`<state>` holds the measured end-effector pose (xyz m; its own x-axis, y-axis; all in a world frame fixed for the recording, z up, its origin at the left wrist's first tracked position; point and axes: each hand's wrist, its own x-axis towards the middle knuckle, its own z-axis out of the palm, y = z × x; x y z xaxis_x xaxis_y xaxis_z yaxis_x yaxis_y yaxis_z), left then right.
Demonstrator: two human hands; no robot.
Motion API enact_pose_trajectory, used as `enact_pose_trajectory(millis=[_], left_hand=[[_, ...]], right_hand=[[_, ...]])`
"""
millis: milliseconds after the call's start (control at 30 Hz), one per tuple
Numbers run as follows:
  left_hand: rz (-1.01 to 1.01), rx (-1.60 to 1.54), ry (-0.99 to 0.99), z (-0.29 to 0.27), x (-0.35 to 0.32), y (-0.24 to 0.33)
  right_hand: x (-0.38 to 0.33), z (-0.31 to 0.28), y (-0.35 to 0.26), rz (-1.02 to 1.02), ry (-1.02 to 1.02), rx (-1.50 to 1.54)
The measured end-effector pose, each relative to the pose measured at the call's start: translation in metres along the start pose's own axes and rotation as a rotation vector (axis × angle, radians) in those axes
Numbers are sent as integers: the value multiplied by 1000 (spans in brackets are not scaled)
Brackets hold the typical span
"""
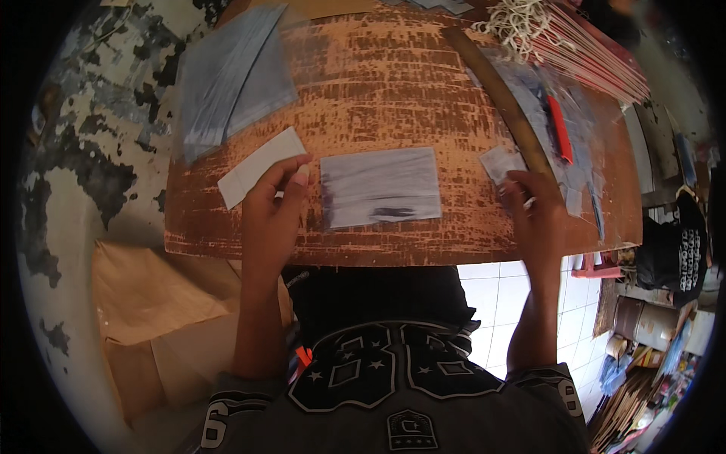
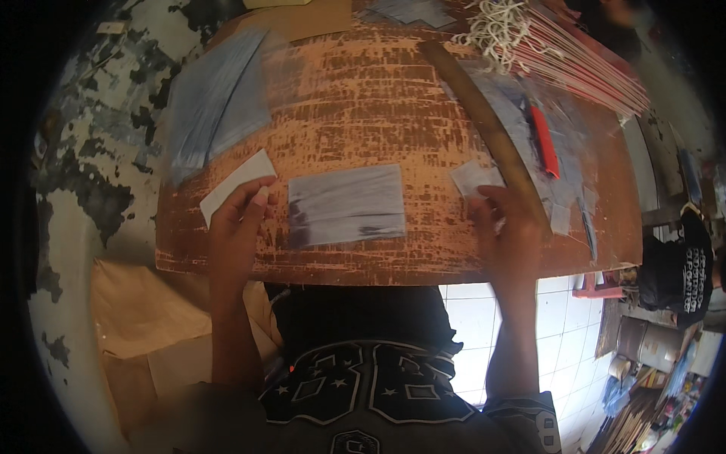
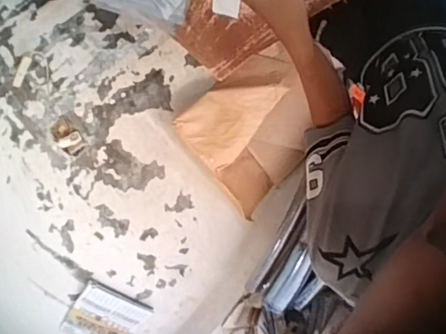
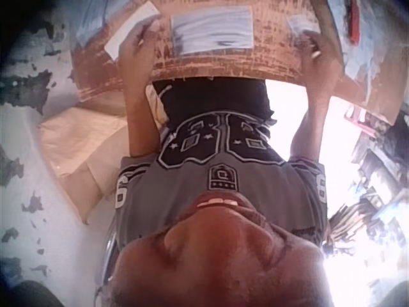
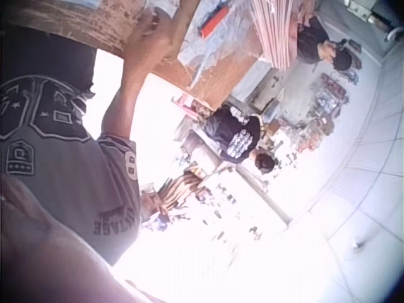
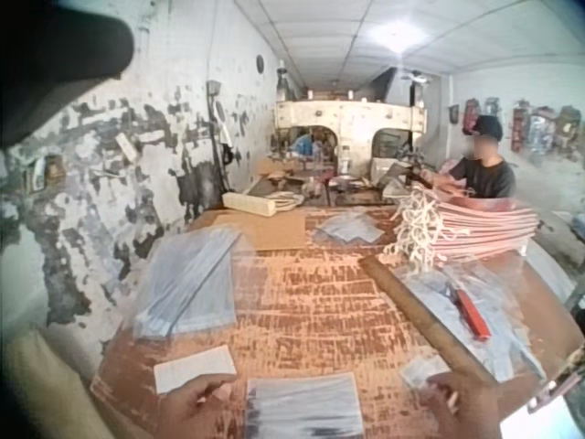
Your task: The person uses a ruler and a red utility knife to cut small rectangular pieces of white paper on a wooden workbench. They repeatedly align the ruler, score the paper, and separate the cut pieces, stacking them on the table.
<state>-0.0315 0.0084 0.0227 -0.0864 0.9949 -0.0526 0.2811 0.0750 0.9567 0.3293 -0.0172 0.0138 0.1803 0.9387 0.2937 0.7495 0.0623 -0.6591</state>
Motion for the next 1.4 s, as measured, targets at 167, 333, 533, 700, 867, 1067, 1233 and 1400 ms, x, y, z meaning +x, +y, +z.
enact_pose_trajectory(millis=[167,333,533,700,867,1067,1233,1400], left_hand=[[105,267,23,0,-18,-20],[73,231,2,10,-26,-21],[73,179,-39,10,-26,-20],[100,78,-34,7,-23,-40],[4,-97,-66,4,-21,-44],[-63,-230,-82,2,-22,-43],[-5,-262,-60,5,-24,-56],[-6,-389,-68,9,-27,-46]], right_hand=[[-11,53,-40,-22,-136,31],[-12,66,-52,-59,-149,-18],[-13,73,-61,5,-195,81],[-5,69,-58,125,-274,274],[-2,68,-47,297,-380,492],[-2,69,-44,329,-340,605],[4,62,-47,358,-346,693],[5,59,-34,238,-358,766]])
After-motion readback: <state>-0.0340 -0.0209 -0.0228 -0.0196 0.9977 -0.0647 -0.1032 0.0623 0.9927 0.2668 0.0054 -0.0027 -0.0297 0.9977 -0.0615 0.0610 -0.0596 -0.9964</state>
